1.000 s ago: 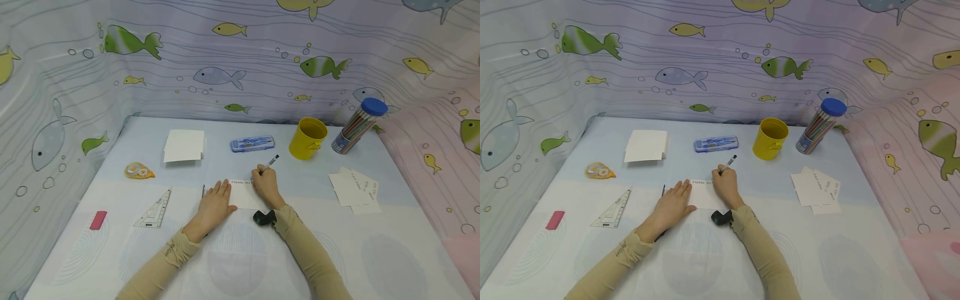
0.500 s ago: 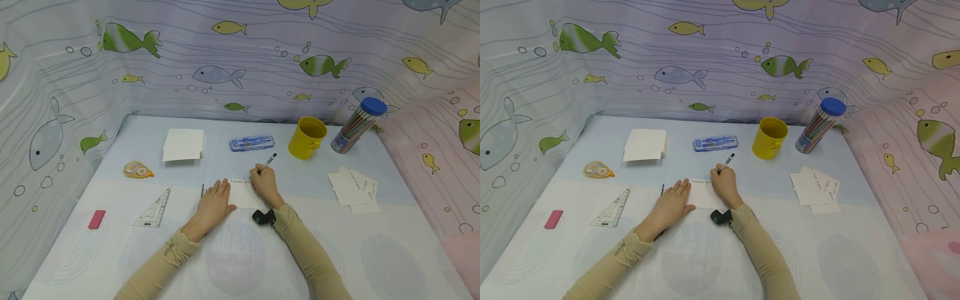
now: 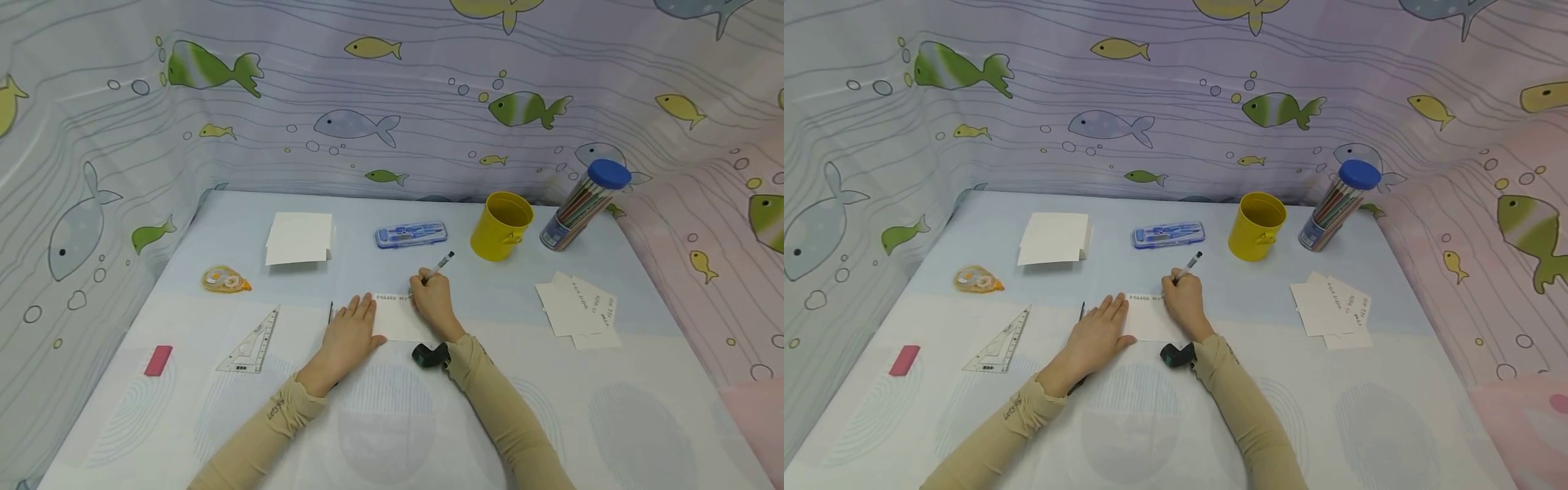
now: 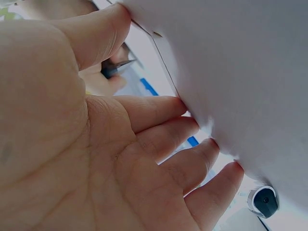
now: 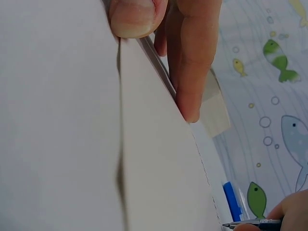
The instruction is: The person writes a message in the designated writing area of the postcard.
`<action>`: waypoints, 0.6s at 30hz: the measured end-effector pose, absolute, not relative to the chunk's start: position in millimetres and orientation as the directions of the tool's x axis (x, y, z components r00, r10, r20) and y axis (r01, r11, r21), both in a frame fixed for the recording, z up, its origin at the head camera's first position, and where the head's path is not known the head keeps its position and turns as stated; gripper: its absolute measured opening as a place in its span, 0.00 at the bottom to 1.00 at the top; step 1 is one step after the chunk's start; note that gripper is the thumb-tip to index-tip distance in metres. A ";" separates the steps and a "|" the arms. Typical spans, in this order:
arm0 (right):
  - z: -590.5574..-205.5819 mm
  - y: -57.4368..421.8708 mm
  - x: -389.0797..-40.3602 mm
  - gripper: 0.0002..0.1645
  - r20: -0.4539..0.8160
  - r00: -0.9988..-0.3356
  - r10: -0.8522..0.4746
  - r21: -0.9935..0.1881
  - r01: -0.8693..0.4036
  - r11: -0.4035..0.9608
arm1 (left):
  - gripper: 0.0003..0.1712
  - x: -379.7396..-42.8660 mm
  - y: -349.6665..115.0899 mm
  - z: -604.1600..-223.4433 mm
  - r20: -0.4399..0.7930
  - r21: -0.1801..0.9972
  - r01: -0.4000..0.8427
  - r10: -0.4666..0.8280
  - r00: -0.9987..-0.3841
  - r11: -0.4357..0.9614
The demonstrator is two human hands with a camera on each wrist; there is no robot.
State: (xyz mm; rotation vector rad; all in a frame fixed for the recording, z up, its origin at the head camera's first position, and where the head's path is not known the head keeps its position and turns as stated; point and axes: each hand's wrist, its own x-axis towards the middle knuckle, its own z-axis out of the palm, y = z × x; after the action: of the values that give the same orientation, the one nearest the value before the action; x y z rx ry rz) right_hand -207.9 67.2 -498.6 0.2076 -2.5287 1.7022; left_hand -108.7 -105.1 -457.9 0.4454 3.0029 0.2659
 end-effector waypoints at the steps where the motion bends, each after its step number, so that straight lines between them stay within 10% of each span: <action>1: -498.4 67.0 -207.8 0.21 0.149 -0.987 -0.066 -0.913 -0.163 0.373 | 0.43 -108.6 -105.1 -457.9 -0.065 0.183 0.280 0.296 -0.953 0.942; 18: -497.2 65.9 -209.3 0.23 0.174 -0.982 -0.069 -0.878 -0.187 0.440 | 0.42 -107.6 -105.1 -455.4 -0.042 0.175 0.291 0.303 -0.952 0.941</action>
State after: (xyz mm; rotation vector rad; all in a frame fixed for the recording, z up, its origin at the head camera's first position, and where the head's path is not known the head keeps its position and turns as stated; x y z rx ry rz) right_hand -209.3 65.9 -497.2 0.2294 -2.5689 1.5894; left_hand -107.6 -105.1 -455.4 0.4635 3.0270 0.2575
